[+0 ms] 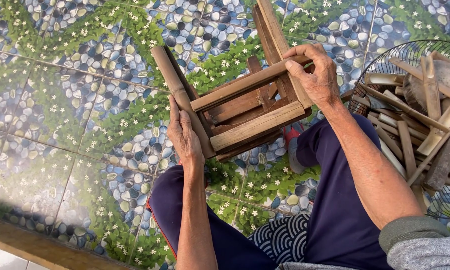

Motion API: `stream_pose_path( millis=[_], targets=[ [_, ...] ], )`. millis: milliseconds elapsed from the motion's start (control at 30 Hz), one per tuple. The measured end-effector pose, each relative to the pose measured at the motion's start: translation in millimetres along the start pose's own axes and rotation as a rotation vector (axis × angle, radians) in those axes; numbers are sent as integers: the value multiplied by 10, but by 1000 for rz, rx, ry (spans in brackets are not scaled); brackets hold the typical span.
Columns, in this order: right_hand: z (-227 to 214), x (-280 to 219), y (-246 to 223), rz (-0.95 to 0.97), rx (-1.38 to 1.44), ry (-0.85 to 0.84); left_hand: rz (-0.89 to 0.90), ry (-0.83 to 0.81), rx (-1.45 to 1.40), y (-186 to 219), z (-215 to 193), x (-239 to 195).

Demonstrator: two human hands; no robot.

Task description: Assembling bamboo slats into a wooden frame by hand to create a furniture component.

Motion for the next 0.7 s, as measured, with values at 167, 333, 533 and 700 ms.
stream_pose_path(
  millis=[167,333,533,700],
  targets=[
    [3,6,16,-16,7,1,37,-3,26,7,7,6],
    [-10,-3,6,-18,13,-1,72,0,42,6,20,0],
    [8,-1,8,-6,9,-10,27,-3,13,72,8,-32],
    [4,8,38,-12,2,-2,75,3,12,88,11,-35]
  ],
)
Point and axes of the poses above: each hand's wrist, its own x-axis towards the middle knuckle, its own z-axis out of the palm, y = z × x, the point moved 7 cm from there along x, towards the middle knuckle, and after that the axes turned 10 degrees about z, right-handed, at the moved point
